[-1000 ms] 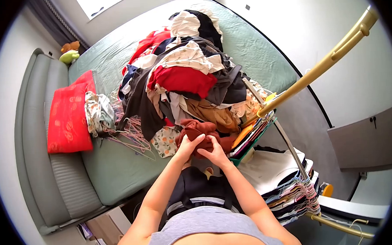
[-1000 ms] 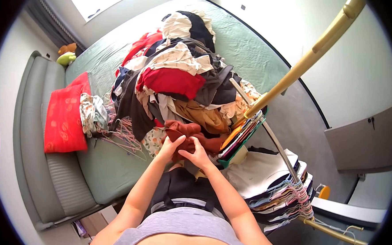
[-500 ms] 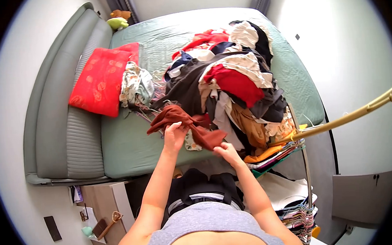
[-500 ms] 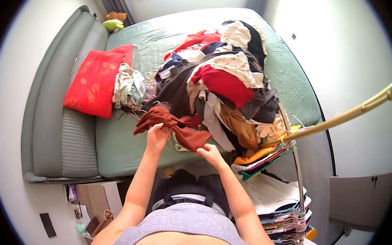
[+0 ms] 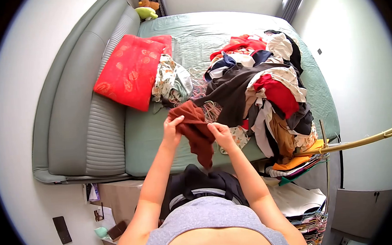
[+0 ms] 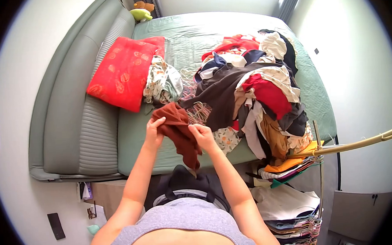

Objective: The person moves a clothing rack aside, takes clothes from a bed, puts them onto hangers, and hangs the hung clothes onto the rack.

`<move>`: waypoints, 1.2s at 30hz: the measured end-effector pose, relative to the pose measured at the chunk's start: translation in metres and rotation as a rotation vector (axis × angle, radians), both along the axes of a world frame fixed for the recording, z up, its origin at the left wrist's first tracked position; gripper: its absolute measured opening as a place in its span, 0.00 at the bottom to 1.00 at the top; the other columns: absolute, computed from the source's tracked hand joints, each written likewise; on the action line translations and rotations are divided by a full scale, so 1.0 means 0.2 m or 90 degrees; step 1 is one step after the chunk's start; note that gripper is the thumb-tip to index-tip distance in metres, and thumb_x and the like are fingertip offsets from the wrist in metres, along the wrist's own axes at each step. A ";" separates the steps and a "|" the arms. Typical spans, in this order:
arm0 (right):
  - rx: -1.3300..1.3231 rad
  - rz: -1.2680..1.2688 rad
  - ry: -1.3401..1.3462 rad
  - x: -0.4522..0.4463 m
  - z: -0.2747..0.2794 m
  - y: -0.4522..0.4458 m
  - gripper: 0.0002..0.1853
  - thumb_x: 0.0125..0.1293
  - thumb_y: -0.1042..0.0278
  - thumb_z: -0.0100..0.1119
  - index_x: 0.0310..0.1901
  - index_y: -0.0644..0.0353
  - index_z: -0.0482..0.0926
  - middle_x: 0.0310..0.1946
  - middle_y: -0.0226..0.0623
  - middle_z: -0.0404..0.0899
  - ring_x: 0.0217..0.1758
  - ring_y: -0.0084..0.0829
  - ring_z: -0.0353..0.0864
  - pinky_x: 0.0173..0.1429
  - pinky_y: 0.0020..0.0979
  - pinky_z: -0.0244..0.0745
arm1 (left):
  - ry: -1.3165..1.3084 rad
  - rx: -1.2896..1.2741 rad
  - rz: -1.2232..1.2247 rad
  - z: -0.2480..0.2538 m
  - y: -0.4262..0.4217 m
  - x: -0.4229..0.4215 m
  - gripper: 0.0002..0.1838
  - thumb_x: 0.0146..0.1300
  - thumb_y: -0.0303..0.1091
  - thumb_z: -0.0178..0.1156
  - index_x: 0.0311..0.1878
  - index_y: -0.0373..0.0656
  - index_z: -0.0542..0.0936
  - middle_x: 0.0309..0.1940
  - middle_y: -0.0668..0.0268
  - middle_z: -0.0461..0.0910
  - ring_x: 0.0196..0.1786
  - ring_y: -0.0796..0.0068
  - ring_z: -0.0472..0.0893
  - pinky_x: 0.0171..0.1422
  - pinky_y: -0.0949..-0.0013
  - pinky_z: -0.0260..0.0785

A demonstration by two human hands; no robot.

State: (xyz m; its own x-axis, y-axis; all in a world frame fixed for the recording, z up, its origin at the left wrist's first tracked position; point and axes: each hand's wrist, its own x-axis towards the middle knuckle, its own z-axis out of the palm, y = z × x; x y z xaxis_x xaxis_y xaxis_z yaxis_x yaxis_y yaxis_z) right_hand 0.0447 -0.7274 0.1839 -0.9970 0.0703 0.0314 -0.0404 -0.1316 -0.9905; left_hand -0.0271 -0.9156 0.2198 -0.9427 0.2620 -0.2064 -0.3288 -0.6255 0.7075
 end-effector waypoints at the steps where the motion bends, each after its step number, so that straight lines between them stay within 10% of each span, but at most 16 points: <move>1: -0.007 -0.033 0.010 -0.02 0.00 -0.02 0.11 0.67 0.66 0.53 0.32 0.64 0.78 0.24 0.18 0.73 0.28 0.11 0.67 0.32 0.18 0.65 | -0.022 0.007 0.050 -0.04 -0.06 -0.05 0.18 0.57 0.20 0.52 0.52 0.36 0.72 0.47 0.56 0.76 0.52 0.62 0.76 0.60 0.61 0.67; 7: -0.538 -0.288 -0.113 -0.12 0.20 -0.01 0.13 0.69 0.59 0.49 0.36 0.59 0.77 0.35 0.35 0.80 0.35 0.29 0.79 0.44 0.30 0.76 | -0.050 0.002 0.169 -0.18 -0.43 -0.29 0.24 0.55 0.17 0.51 0.56 0.46 0.71 0.44 0.56 0.77 0.47 0.57 0.77 0.56 0.53 0.71; 12: -0.568 -0.334 -0.066 -0.18 0.03 0.15 0.14 0.69 0.61 0.48 0.47 0.62 0.73 0.42 0.39 0.78 0.45 0.35 0.77 0.54 0.37 0.72 | -0.052 -0.009 0.089 0.02 -0.55 -0.28 0.23 0.55 0.20 0.53 0.57 0.42 0.71 0.45 0.56 0.76 0.48 0.62 0.77 0.55 0.58 0.71; 15: -0.258 -0.368 -0.124 -0.21 -0.02 0.08 0.14 0.66 0.70 0.50 0.51 0.64 0.72 0.44 0.39 0.78 0.45 0.32 0.78 0.53 0.34 0.73 | -0.037 -0.046 0.003 0.08 -0.50 -0.24 0.22 0.56 0.18 0.53 0.56 0.37 0.71 0.46 0.57 0.77 0.47 0.67 0.78 0.54 0.64 0.72; 20: 0.365 -0.044 0.120 -0.19 0.06 -0.23 0.50 0.44 0.65 0.72 0.66 0.69 0.51 0.65 0.51 0.56 0.68 0.42 0.57 0.69 0.35 0.53 | 0.132 -0.215 -0.317 0.22 -0.31 -0.20 0.23 0.56 0.20 0.56 0.57 0.39 0.71 0.46 0.60 0.77 0.49 0.71 0.76 0.54 0.69 0.70; 23: 0.399 0.168 -0.036 -0.21 0.11 -0.36 0.26 0.53 0.64 0.65 0.53 0.65 0.72 0.45 0.45 0.79 0.51 0.41 0.77 0.55 0.35 0.69 | 0.173 -0.287 -0.430 0.21 -0.21 -0.21 0.21 0.56 0.21 0.58 0.55 0.40 0.73 0.41 0.62 0.79 0.41 0.77 0.78 0.47 0.74 0.71; 25: 0.225 -0.007 0.030 -0.27 0.02 -0.42 0.11 0.60 0.67 0.58 0.42 0.64 0.78 0.34 0.39 0.82 0.39 0.33 0.81 0.45 0.33 0.72 | 0.201 -0.312 -0.320 0.20 -0.21 -0.20 0.23 0.58 0.28 0.61 0.58 0.42 0.71 0.44 0.63 0.78 0.38 0.79 0.76 0.46 0.74 0.71; 29: -0.312 -0.163 -0.193 -0.28 0.08 -0.41 0.08 0.66 0.69 0.52 0.40 0.61 0.79 0.35 0.32 0.80 0.35 0.24 0.77 0.41 0.27 0.73 | 0.255 -0.435 -0.193 0.09 -0.32 -0.15 0.36 0.50 0.36 0.69 0.62 0.43 0.64 0.54 0.60 0.70 0.51 0.72 0.73 0.55 0.66 0.67; 32: -0.417 -0.231 -0.230 -0.25 0.18 -0.37 0.08 0.66 0.66 0.52 0.42 0.58 0.76 0.38 0.33 0.79 0.38 0.28 0.78 0.42 0.30 0.75 | 0.282 -0.421 -0.303 -0.06 -0.40 0.01 0.44 0.46 0.34 0.71 0.65 0.41 0.58 0.57 0.60 0.68 0.58 0.71 0.68 0.62 0.64 0.61; 36: -0.400 -0.341 -0.259 -0.20 0.21 -0.27 0.09 0.66 0.64 0.52 0.42 0.56 0.76 0.37 0.32 0.79 0.37 0.28 0.77 0.43 0.31 0.75 | 0.223 -0.556 -0.201 -0.34 -0.38 0.06 0.07 0.56 0.27 0.59 0.37 0.36 0.76 0.29 0.71 0.77 0.34 0.84 0.74 0.40 0.76 0.69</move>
